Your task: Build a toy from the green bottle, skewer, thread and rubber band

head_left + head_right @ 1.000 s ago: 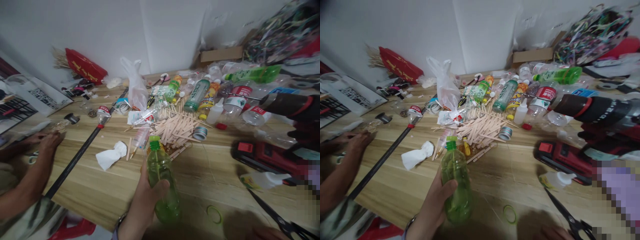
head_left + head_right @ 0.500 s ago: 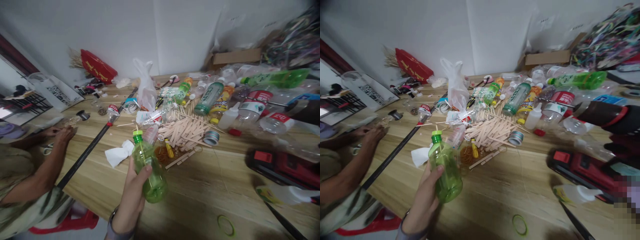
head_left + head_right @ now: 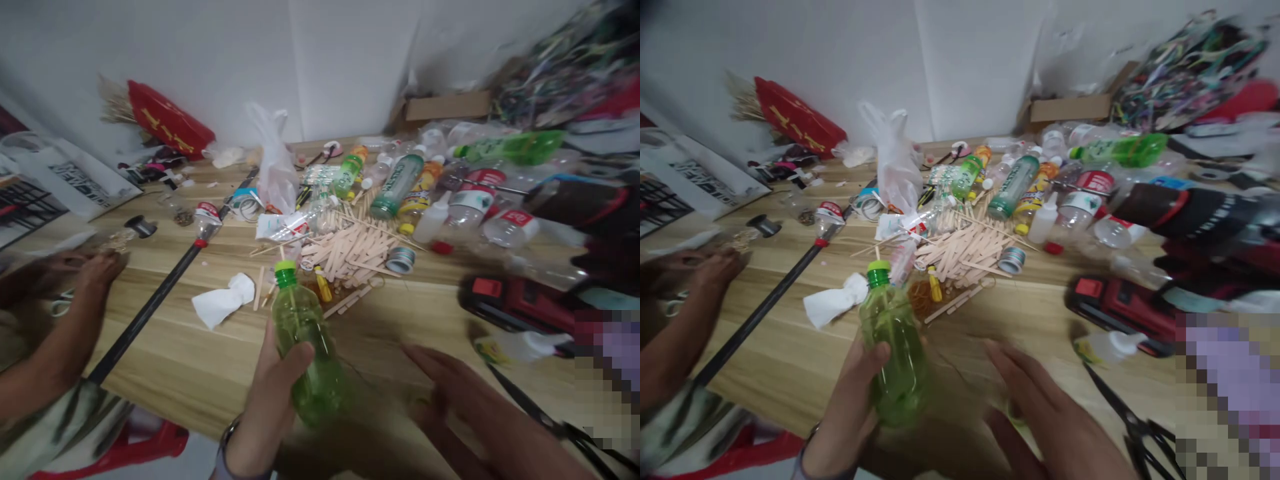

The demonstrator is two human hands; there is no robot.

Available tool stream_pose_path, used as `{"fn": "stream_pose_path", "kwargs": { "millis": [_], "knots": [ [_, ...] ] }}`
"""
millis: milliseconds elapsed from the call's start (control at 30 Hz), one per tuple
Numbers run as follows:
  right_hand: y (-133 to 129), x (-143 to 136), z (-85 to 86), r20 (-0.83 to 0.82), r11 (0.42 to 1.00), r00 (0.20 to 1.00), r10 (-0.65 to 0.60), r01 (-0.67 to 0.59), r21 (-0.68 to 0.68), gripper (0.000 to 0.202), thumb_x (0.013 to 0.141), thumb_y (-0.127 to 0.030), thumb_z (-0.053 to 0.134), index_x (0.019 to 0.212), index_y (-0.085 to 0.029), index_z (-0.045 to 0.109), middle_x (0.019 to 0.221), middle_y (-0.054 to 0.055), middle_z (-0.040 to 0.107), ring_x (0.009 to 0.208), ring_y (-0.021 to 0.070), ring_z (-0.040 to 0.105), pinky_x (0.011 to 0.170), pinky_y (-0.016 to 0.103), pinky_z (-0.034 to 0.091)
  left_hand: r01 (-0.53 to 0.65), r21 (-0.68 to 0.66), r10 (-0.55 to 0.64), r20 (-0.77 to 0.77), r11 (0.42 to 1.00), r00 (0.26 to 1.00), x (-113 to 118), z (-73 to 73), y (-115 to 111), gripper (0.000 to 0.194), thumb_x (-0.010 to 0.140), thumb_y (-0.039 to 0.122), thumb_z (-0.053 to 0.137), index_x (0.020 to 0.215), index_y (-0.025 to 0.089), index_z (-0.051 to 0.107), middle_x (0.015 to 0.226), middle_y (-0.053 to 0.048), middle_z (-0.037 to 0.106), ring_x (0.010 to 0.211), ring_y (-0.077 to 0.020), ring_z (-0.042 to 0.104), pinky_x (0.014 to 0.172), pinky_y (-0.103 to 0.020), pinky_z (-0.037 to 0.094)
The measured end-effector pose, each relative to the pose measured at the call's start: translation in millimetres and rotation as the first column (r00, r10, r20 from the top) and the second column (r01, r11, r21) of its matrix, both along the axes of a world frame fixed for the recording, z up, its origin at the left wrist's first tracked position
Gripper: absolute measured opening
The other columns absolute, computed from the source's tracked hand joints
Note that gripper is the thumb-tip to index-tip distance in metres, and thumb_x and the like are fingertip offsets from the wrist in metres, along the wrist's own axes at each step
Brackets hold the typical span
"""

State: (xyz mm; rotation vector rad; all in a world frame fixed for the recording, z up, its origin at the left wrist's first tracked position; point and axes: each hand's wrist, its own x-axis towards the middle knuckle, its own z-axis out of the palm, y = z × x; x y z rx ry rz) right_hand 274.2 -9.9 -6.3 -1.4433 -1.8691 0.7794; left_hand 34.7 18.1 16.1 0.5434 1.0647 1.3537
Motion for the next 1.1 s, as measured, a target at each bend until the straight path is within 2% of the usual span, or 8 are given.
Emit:
{"fn": "stream_pose_path", "kwargs": {
  "millis": [100,200,333,433,533,667,833,1100],
  "knots": [
    [14.4,-32.3,13.7,-0.136,0.980,0.981,0.141,-0.158,-0.124,0.058,0.092,-0.029,0.054,0.150,-0.025,0.048,0.080,0.005,0.074,0.062,0.0214,0.065,0.063,0.037,0.057,0.169,0.012,-0.169,0.029,0.986,0.985,12.6,0.6,-9.3,0.056,0.071,0.046,0.085,0.117,0.027,0.060,0.085,-0.002,0.070,0.074,-0.0225,0.070,0.063,-0.031,0.054],
    [27.2,-39.0,17.7,-0.237,0.959,0.959,0.153,-0.203,-0.200,0.050,0.088,-0.026,0.053,0.138,-0.024,0.062,0.097,0.007,0.077,0.059,0.0180,0.060,0.059,0.034,0.052,0.261,0.007,-0.261,0.009,0.965,0.965,17.4,4.6,-13.7,0.055,0.073,0.049,0.083,0.118,0.026,0.062,0.089,-0.004,0.071,0.082,-0.0257,0.070,0.068,-0.034,0.055],
    [52.4,-25.7,30.8,-0.326,0.970,0.943,-0.063,-0.020,-0.244,0.024,0.084,-0.038,0.066,0.101,-0.028,0.079,0.093,0.004,0.078,0.073,0.0226,0.064,0.068,0.036,0.048,0.308,0.003,-0.308,0.024,0.951,0.951,21.4,7.0,-13.0,0.071,0.067,0.051,0.087,0.128,0.027,0.060,0.104,-0.007,0.073,0.095,-0.0306,0.070,0.072,-0.037,0.056],
    [77.3,-27.6,47.1,-0.630,0.930,0.742,-0.229,-0.025,-0.367,0.018,0.079,-0.043,0.076,0.090,-0.029,0.081,0.092,0.001,0.077,0.090,0.0227,0.064,0.086,0.035,0.045,0.384,0.027,-0.385,0.079,0.923,0.920,28.2,5.7,-11.2,0.076,0.066,0.051,0.087,0.132,0.027,0.059,0.114,-0.010,0.072,0.104,-0.0356,0.069,0.068,-0.036,0.056],
    [93.9,-41.2,57.7,-0.732,0.896,0.644,-0.221,-0.162,-0.413,0.029,0.078,-0.050,0.075,0.093,-0.025,0.081,0.098,0.004,0.077,0.094,0.0225,0.065,0.085,0.034,0.047,0.453,0.060,-0.457,0.121,0.889,0.881,35.6,4.6,-10.4,0.075,0.067,0.048,0.087,0.134,0.027,0.059,0.113,-0.010,0.072,0.105,-0.0347,0.069,0.073,-0.036,0.056],
    [99.9,-54.4,62.4,-0.804,0.855,0.536,-0.259,-0.260,-0.448,0.030,0.073,-0.049,0.076,0.080,-0.020,0.079,0.086,0.005,0.074,0.078,0.0189,0.064,0.069,0.030,0.049,0.526,0.084,-0.533,0.128,0.846,0.836,40.1,7.0,-10.6,0.074,0.067,0.048,0.088,0.131,0.025,0.060,0.112,-0.008,0.072,0.109,-0.0340,0.067,0.084,-0.039,0.054],
    [101.2,-52.5,65.0,-0.836,0.857,0.426,-0.345,-0.221,-0.466,0.018,0.070,-0.037,0.082,0.068,-0.020,0.075,0.077,0.002,0.071,0.075,0.0159,0.063,0.068,0.026,0.050,0.543,0.079,-0.549,0.123,0.836,0.827,38.9,8.6,-10.6,0.069,0.065,0.047,0.089,0.125,0.024,0.063,0.110,-0.007,0.071,0.107,-0.0312,0.067,0.091,-0.039,0.051],
    [96.8,-53.0,62.5,-0.819,0.846,0.346,-0.458,-0.111,-0.521,0.017,0.084,-0.025,0.071,0.068,-0.022,0.075,0.080,0.002,0.073,0.080,0.0152,0.067,0.072,0.023,0.053,0.576,0.023,-0.569,0.194,0.817,0.799,41.5,14.3,-9.5,0.056,0.069,0.043,0.084,0.118,0.023,0.063,0.083,0.000,0.071,0.075,-0.0225,0.072,0.059,-0.025,0.049]
  ]
}}
